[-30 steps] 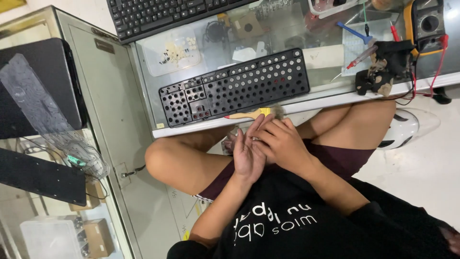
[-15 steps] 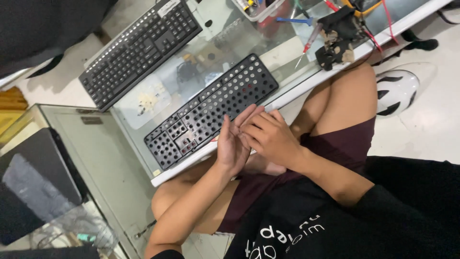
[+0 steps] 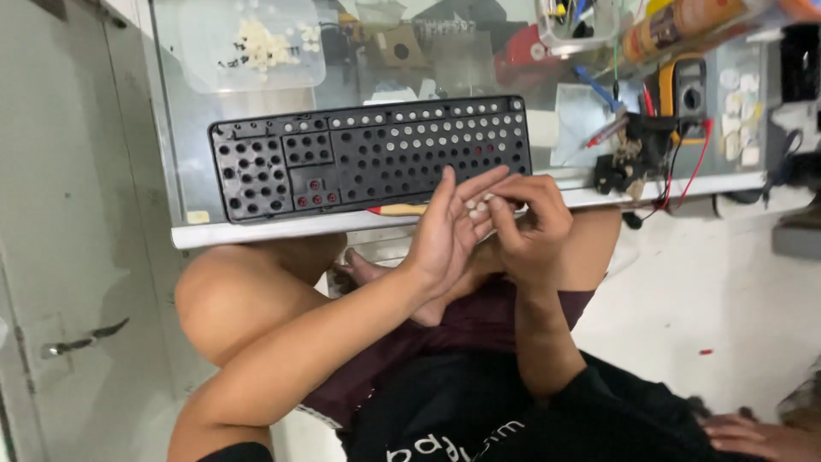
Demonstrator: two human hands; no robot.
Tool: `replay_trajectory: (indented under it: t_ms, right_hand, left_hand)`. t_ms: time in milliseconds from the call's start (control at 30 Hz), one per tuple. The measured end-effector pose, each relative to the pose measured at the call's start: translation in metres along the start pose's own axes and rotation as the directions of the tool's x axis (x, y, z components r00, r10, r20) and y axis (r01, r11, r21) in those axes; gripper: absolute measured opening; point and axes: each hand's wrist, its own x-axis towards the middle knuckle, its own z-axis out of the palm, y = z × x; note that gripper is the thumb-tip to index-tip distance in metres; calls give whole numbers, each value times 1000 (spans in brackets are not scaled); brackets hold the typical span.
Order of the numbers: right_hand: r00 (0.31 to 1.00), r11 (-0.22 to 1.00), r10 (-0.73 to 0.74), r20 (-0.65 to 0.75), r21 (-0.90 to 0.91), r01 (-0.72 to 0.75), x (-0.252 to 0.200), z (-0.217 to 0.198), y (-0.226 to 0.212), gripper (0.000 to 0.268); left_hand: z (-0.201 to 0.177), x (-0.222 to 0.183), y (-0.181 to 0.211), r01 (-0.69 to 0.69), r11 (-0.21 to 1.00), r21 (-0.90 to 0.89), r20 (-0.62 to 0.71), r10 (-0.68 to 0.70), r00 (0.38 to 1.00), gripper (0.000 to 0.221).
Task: Installing individual keycaps onto a keyboard frame at a repair bench.
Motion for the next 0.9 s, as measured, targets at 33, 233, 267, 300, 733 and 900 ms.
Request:
replay_trajectory:
  t_ms: [33,233,267,300,733,900]
  right_hand:
    - [999,1000,-23,36,1,23,0,-7,14,6]
    - [992,984,120,51,-137,-112,19,-37,66,12]
    - [988,970,104,113,-230,-76,21,-37,79,6]
    - [979,947,95,178,-318,-34,23,-38,92,2]
    - [964,936,208,166,-321,-146,26,-32,134,7]
    - [986,939,96,134,-342,-45,29,-25,102,7]
  left_hand:
    - [2,2,-1,-30,999,-30,0,30,1000,79]
    - [6,-13,-13,60,997,44,1,-60,998,80]
    - [4,-18,-17,102,991,81,-8,-102,995,79]
    - [3,-24,-21,145,982,118,-18,-143,989,78]
    - [-1,-37,-21,291,955,60,-78,-286,955,66]
    - [-11,-33,-27,238,968,75,-17,-237,971,72]
